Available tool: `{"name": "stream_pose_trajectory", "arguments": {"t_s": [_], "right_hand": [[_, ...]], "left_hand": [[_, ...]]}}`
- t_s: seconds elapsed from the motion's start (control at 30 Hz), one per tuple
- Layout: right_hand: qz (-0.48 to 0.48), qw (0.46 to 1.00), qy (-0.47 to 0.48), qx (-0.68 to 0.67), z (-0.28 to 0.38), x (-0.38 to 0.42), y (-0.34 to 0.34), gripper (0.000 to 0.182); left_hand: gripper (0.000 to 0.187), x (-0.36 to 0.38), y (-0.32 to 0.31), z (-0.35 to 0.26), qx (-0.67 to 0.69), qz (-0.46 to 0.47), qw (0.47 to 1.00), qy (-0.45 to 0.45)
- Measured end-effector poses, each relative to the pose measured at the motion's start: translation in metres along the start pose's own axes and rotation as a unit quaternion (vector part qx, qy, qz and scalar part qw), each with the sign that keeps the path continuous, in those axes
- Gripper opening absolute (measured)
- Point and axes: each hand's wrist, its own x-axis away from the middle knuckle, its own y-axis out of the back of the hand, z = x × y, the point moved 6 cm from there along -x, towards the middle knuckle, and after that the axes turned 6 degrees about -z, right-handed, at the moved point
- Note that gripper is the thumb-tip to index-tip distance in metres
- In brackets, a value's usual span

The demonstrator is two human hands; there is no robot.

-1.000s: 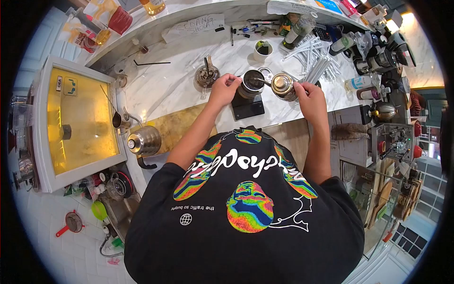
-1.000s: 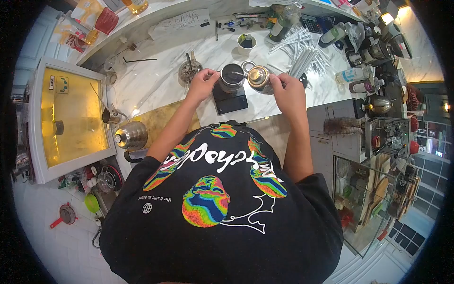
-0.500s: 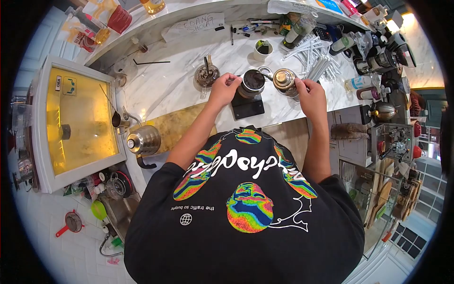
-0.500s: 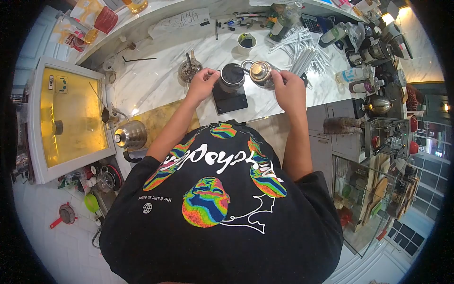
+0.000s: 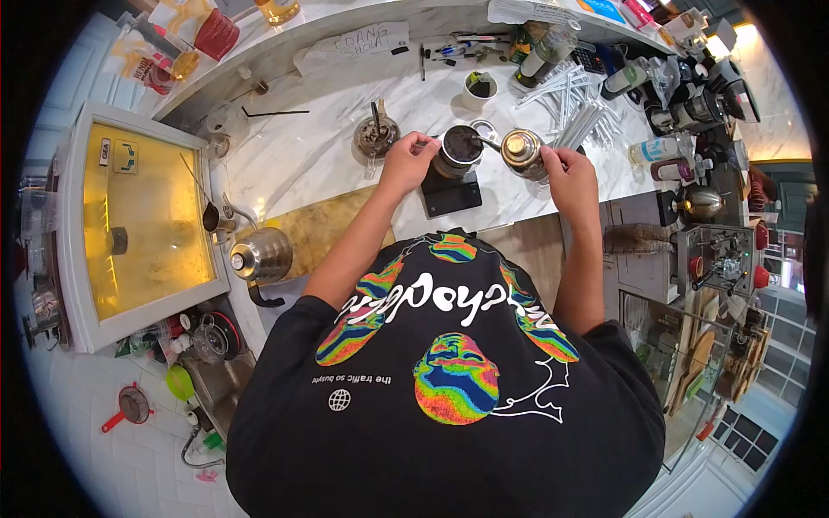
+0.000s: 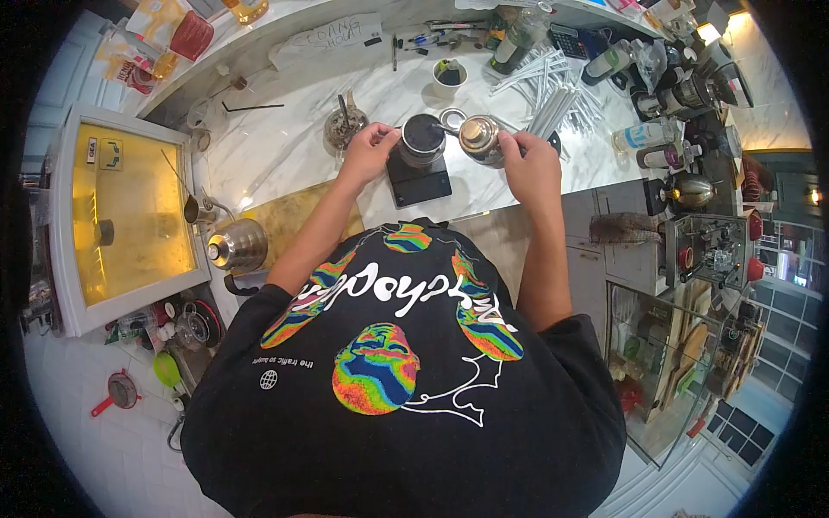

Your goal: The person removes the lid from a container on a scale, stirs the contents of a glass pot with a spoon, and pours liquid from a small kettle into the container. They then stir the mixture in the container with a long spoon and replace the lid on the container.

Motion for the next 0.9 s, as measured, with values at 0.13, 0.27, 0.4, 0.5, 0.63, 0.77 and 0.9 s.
{"name": "stream_pose_trajectory", "arguments": {"t_s": [0.13,0.27,0.4,0.5,0.63,0.77,0.9], "right_hand": [[-0.002,1.000,0.009,-0.020,-0.002,-0.003,-0.006,0.038],[0.015,0.997,0.006,-0.076,-0.015,-0.005,-0.014,0.038],[0.024,0.985,0.002,-0.169,-0.030,-0.002,-0.019,0.036],[0.027,0.976,-0.057,-0.208,-0.044,0.003,-0.022,0.033],[0.042,0.960,-0.121,-0.250,-0.056,0.011,-0.025,0.038],[0.027,0.948,-0.126,-0.292,-0.068,0.017,-0.031,0.030],[0.012,0.931,-0.166,-0.324,-0.068,0.031,-0.033,0.034]], "left_hand": [[0.028,0.001,0.001,-0.002,-0.002,0.003,1.000,0.003],[0.028,0.000,0.001,-0.001,-0.013,0.001,1.000,0.000],[0.028,0.003,0.000,-0.003,0.003,0.000,1.000,0.008],[0.028,0.005,-0.002,-0.002,0.012,-0.005,1.000,0.012],[0.026,0.005,-0.002,0.001,0.035,-0.015,0.999,0.003],[0.025,0.012,0.001,-0.004,0.084,-0.032,0.996,-0.001],[0.026,0.024,0.007,0.004,0.080,-0.042,0.996,0.029]]}}
